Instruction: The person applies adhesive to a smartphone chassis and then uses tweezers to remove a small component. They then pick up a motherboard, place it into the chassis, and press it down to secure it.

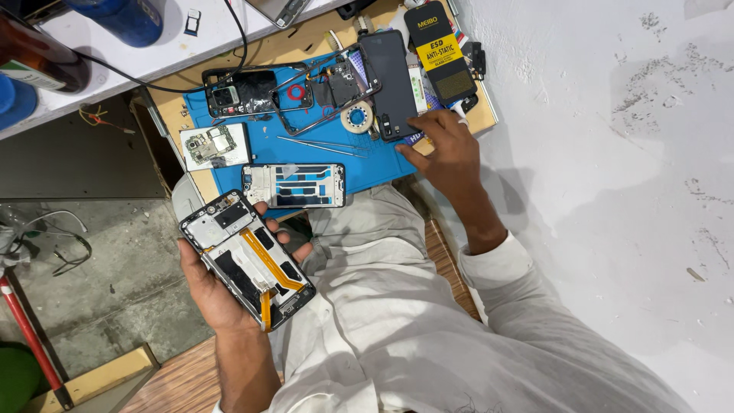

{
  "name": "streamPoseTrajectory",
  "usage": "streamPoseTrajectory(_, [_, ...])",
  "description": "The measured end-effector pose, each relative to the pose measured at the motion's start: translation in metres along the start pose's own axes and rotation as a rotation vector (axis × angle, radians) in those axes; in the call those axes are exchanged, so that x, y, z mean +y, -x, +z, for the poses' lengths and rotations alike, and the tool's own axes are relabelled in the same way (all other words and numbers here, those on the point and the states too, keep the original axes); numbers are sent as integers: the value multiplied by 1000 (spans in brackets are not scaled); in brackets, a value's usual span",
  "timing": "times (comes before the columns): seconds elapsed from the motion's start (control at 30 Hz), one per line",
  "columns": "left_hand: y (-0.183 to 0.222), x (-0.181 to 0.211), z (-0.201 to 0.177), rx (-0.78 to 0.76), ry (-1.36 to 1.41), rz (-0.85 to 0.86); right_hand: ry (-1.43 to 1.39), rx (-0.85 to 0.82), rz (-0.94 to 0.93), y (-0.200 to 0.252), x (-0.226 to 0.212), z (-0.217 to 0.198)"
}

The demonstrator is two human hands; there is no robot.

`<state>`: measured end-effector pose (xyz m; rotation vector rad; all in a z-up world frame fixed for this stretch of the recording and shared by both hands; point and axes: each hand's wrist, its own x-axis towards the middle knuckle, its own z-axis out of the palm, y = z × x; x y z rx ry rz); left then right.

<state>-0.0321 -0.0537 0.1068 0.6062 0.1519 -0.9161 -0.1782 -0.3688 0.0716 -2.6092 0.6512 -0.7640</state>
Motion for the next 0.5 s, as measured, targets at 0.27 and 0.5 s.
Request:
streamPoseTrajectory(0.27, [4, 1, -2, 1, 42, -1, 91, -35, -29, -20, 2, 23])
streamPoseTrajectory(0.5, [4, 3, -10, -3, 22, 20, 25, -16, -6, -20, 25, 19])
